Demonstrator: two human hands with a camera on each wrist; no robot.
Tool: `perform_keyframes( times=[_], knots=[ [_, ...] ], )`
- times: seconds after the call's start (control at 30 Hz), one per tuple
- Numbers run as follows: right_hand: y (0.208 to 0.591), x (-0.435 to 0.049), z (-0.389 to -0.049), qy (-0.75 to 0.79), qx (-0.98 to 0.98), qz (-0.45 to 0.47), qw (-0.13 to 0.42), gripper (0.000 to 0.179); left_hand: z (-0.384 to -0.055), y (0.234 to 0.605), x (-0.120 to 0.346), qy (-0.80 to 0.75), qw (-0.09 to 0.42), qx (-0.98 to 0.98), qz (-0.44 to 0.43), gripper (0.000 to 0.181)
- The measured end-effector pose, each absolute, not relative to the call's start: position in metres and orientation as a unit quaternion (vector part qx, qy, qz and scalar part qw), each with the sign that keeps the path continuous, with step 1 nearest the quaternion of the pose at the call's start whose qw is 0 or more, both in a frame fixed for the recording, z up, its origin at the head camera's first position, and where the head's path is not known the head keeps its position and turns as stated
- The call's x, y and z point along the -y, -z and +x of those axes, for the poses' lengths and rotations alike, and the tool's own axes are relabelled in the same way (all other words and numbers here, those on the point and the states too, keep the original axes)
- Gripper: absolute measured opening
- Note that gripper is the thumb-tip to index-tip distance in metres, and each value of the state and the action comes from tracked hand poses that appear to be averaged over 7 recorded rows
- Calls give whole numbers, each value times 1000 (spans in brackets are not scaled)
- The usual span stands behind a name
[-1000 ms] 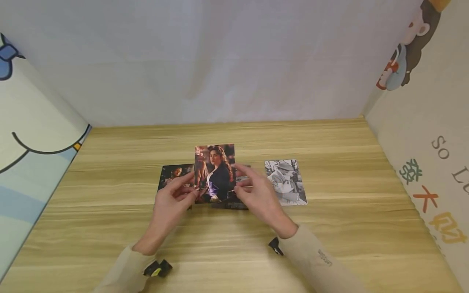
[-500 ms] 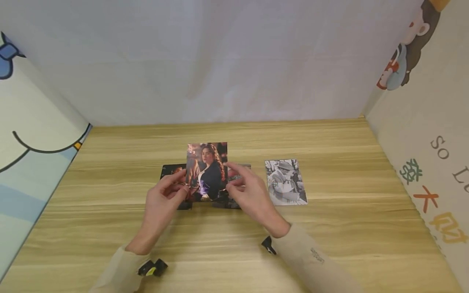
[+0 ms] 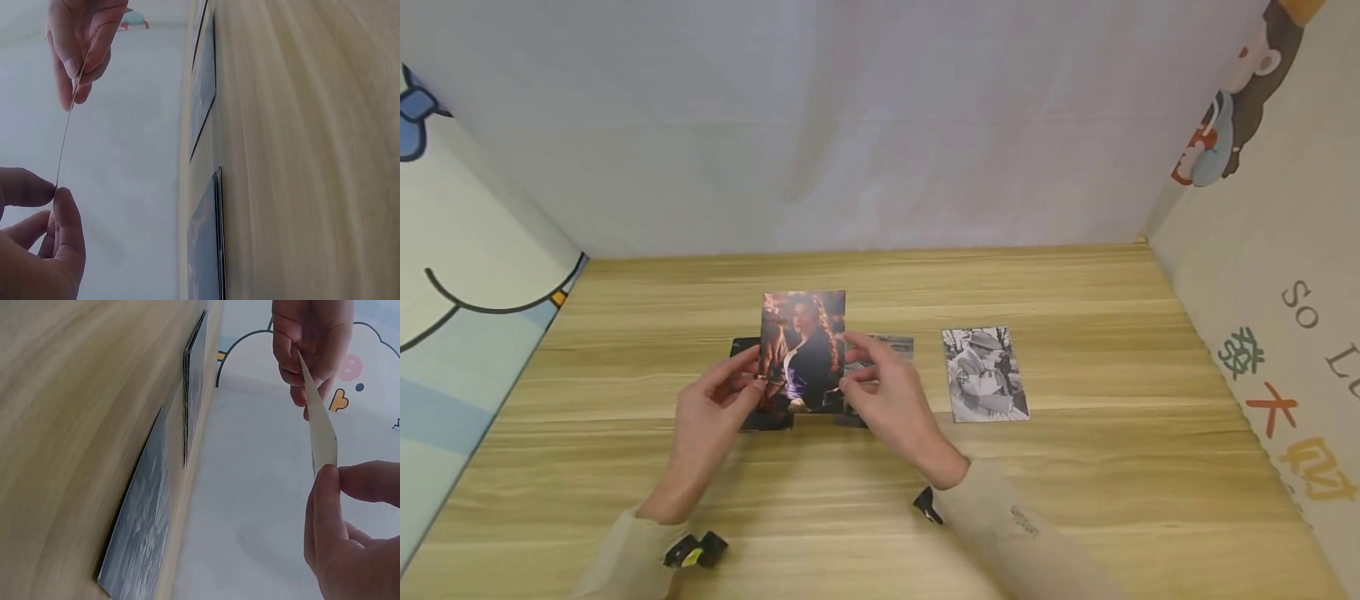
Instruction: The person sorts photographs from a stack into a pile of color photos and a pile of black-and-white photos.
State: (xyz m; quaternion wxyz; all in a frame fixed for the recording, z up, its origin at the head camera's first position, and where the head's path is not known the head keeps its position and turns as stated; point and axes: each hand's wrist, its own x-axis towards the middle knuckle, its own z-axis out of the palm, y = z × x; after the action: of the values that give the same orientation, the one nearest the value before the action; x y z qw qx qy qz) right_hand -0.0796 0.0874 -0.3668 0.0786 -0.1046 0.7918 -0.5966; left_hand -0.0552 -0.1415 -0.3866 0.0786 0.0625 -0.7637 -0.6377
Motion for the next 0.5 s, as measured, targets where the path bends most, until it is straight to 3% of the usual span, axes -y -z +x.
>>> perform_keyframes(
  times=[0.5],
  knots=[
    [368, -60, -80, 618, -772, -124, 88, 68, -53, 385, 163, 610, 94, 781, 96, 38]
  ],
)
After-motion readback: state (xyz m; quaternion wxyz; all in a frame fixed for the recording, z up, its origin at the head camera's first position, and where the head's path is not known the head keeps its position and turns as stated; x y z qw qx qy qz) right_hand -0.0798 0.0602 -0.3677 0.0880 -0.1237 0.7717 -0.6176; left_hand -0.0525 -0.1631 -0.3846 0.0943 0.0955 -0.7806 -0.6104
